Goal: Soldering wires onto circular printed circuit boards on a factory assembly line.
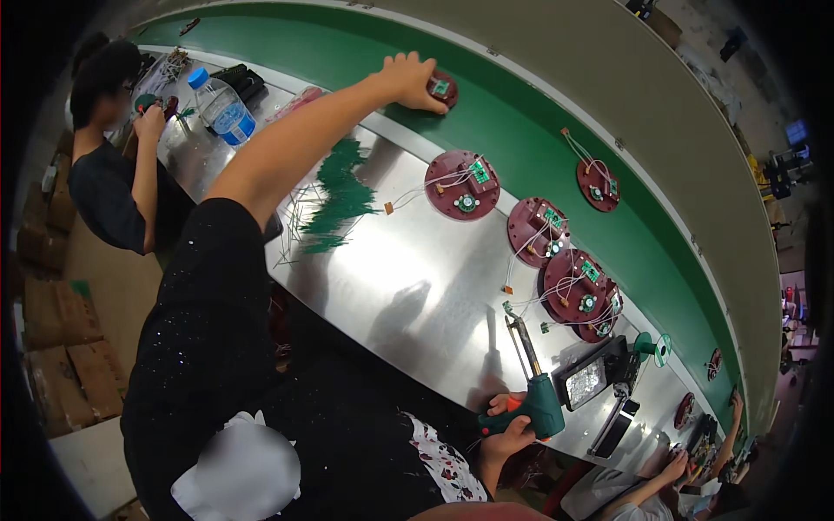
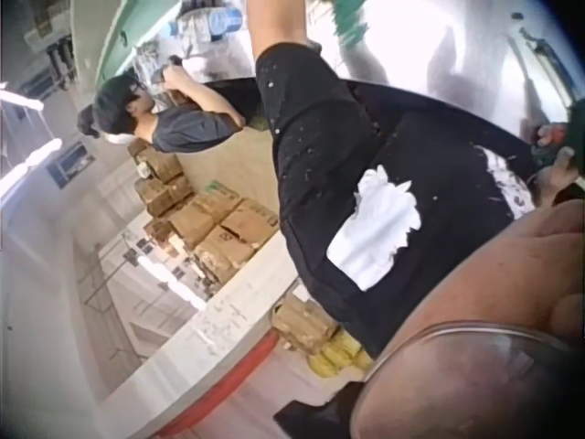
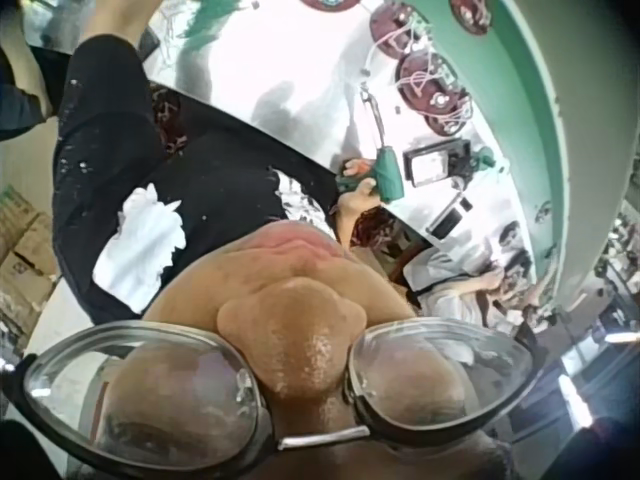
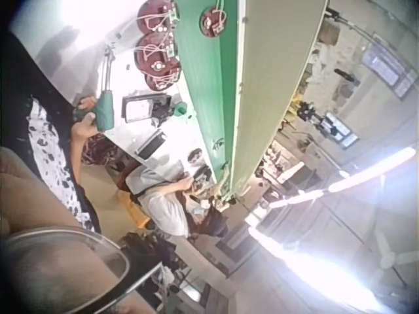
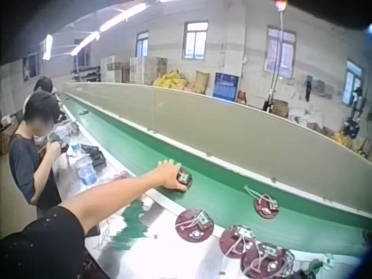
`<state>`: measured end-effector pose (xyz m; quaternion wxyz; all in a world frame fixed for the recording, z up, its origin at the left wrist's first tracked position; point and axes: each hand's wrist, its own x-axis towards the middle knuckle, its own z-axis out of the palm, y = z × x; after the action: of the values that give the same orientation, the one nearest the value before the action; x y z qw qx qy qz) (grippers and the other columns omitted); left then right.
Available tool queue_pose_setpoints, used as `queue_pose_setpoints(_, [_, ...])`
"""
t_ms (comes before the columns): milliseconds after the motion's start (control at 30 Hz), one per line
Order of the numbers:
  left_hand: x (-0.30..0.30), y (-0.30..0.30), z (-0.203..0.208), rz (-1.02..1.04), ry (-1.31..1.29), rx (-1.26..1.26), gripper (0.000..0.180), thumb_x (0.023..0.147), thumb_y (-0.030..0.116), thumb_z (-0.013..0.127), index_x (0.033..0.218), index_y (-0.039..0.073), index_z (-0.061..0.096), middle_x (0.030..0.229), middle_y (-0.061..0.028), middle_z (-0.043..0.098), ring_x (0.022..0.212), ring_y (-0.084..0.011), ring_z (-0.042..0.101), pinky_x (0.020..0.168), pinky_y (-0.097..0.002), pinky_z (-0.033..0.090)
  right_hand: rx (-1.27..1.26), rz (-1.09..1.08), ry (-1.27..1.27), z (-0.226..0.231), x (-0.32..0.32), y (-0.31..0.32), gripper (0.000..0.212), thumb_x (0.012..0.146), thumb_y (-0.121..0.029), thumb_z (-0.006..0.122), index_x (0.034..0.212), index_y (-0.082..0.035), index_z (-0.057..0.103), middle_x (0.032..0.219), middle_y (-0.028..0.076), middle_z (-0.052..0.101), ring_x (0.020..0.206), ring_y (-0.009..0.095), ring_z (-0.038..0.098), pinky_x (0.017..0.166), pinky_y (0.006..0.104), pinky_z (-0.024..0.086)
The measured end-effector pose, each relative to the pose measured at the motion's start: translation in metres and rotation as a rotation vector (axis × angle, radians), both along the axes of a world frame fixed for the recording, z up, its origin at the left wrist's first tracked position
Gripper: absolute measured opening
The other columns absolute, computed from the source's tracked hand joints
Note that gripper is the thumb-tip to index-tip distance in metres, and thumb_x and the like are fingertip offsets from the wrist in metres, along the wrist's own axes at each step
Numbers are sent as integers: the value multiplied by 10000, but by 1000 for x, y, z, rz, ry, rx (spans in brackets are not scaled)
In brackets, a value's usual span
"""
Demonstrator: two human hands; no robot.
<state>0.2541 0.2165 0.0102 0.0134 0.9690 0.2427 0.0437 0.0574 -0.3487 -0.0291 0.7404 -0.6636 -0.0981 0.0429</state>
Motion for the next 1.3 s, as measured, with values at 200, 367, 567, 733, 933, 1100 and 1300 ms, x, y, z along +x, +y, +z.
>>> queue_pose_setpoints(200, [-90, -119, 84, -353, -191, -82, 810, 730, 632, 782, 1439, 298, 578, 1302, -269, 555, 1209, -459, 523, 1039, -516, 390, 33, -16, -9, -5, 1, -2, 668, 1002, -583, 591, 1140, 68, 535, 723, 103, 557, 673, 222, 581, 686, 334, 497])
queue_pose_setpoints(367, [-196, -196, 70, -762, -69, -507, 782, 702, 478, 843, 1400, 223, 599, 1350, -280, 490, 1279, -451, 442, 1052, -524, 355, -26, 16, 27, 0, 4, -1, 679, 1000, -595, 583, 1149, 66, 535, 706, 102, 557, 675, 224, 584, 690, 333, 499])
queue_pose_setpoints(567, [-237, -265, 16, -556, -186, -492, 780, 724, 474, 854, 1386, 152, 597, 1346, -244, 465, 1259, -417, 426, 1047, -506, 328, -18, -1, 24, 0, 4, -5, 676, 1004, -596, 574, 1154, 61, 537, 692, 101, 555, 696, 223, 585, 680, 315, 485])
queue_pose_setpoints(733, [-249, -285, 10, -271, -270, -410, 663, 800, 483, 812, 1330, 125, 637, 1259, -200, 514, 1174, -356, 464, 990, -472, 336, -42, 16, 7, 3, 4, -3, 661, 1012, -584, 568, 1154, 61, 538, 712, 108, 556, 703, 225, 583, 677, 313, 478])
queue_pose_setpoints(933, [-257, -234, 13, -88, -372, -426, 412, 846, 420, 782, 1077, 94, 681, 1049, -122, 582, 1032, -302, 520, 890, -443, 347, -21, 2, -6, 4, 4, 0, 650, 1010, -566, 573, 1148, 67, 535, 696, 100, 536, 690, 228, 577, 677, 326, 483])
queue_pose_setpoints(1100, [-257, -184, -3, 133, -493, -242, 177, 881, 255, 735, 922, 101, 657, 931, -53, 616, 940, -265, 569, 880, -434, 346, -9, 14, -61, 2, 5, -1, 598, 1030, -518, 562, 1149, 68, 542, 689, 99, 532, 674, 222, 566, 692, 348, 489])
queue_pose_setpoints(1300, [-249, -172, -10, 102, -449, -217, 112, 870, 190, 718, 878, 95, 660, 879, -51, 628, 913, -271, 594, 868, -433, 354, -22, 25, 1, 5, 5, -2, 647, 1005, -557, 583, 1146, 74, 538, 714, 104, 549, 694, 219, 578, 702, 340, 490])
